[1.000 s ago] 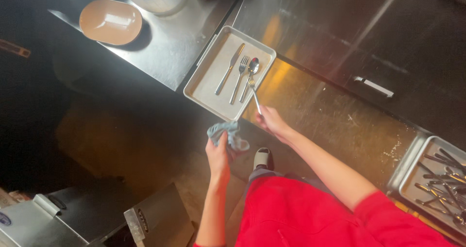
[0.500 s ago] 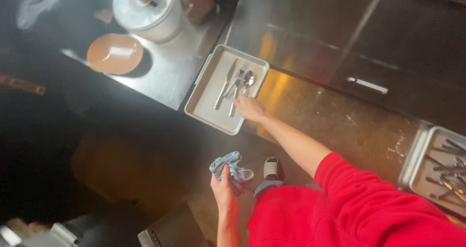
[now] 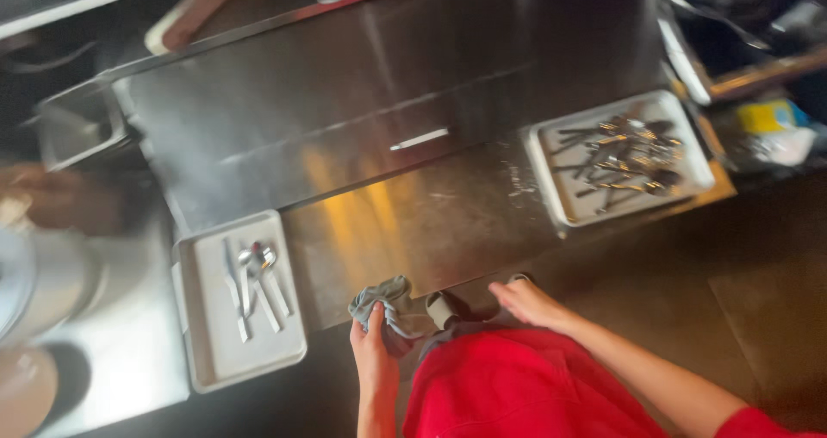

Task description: The person dries individual pieces of cutlery using a cloth and places them into a tray. Forks, spoons, and knives are handled one at a time, wiped with the cloth, and arranged in a separate tray on the stainless steel counter.

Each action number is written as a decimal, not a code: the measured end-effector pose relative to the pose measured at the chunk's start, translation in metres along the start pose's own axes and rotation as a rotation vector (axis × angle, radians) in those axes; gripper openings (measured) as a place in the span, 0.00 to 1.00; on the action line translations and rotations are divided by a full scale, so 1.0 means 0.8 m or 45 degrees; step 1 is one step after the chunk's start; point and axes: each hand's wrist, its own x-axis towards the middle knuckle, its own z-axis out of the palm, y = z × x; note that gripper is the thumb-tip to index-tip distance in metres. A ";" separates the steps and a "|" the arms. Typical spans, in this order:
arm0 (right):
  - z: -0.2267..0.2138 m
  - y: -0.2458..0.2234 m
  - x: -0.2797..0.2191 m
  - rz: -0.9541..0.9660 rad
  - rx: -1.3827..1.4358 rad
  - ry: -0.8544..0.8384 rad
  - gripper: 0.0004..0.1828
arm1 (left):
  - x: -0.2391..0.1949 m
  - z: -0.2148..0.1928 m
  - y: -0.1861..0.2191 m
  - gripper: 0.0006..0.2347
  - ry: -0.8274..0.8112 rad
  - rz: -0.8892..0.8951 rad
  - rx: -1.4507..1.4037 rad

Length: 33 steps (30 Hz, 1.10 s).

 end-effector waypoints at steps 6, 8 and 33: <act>-0.101 0.045 -0.089 -0.044 0.456 0.511 0.22 | -0.011 0.105 -0.033 0.12 -0.287 -0.175 0.207; -0.125 0.052 -0.100 -0.078 0.459 0.579 0.22 | -0.031 0.138 -0.034 0.12 -0.318 -0.211 0.284; -0.440 -0.002 0.013 0.227 -0.514 0.792 0.16 | -0.095 0.297 -0.161 0.11 -0.262 -0.108 0.308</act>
